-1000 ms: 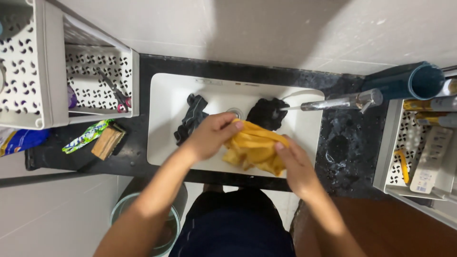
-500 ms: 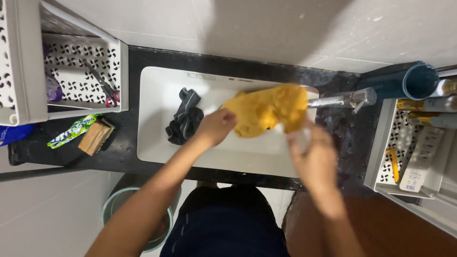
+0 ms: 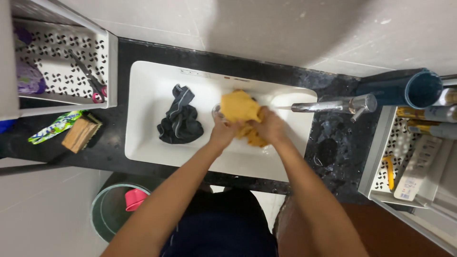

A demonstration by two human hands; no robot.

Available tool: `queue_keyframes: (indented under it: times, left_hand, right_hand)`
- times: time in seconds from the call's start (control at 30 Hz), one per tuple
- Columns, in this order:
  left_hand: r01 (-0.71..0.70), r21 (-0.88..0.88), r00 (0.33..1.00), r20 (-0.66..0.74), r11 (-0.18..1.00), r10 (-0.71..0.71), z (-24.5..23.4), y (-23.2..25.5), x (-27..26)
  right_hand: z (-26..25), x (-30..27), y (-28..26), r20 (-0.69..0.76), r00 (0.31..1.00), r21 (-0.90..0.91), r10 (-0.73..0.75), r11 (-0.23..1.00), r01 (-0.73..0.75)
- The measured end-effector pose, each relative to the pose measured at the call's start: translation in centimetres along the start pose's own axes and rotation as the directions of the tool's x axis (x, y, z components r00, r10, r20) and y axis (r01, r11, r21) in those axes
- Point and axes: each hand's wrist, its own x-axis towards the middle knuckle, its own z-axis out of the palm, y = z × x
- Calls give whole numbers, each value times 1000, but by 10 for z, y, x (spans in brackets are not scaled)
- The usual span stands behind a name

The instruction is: Wash clothes by hand in a bathroom sink using laundry detergent.

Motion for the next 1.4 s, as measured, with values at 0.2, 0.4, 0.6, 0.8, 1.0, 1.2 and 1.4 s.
queue_keyframes:
  times: [0.2, 0.4, 0.6, 0.8, 1.0, 1.2, 1.4]
  left_hand:
    - [75, -212, 984, -141, 974, -107, -4, 54, -17]
    - [-326, 384, 942, 56, 864, 331, -19, 77, -43]
    - [-2, 730, 829, -381, 683, 409, -90, -15, -10]
    - [315, 656, 921, -387, 686, -53, -137, -76, 22]
    - [80, -3, 996, 43, 997, -80, -99, 8, -17]
    - [203, -317, 941, 324, 926, -96, -92, 92, -45]
    - [102, -345, 988, 142, 933, -56, -102, 72, -24]
  right_hand:
    - [21, -32, 6, 124, 992, 376, -30, 926, -19]
    - [14, -36, 33, -388, 918, 219, -82, 959, 178]
    - [13, -26, 1, -446, 810, -270, -381, 920, 284]
    - [16, -28, -24, -253, 907, -285, -335, 922, 261]
    - [-10, -84, -69, -227, 854, 151, -468, 850, 505]
    - [-6, -95, -47, -183, 935, 412, -304, 840, 353]
    - [-4, -97, 1, -325, 946, 712, -10, 655, 252]
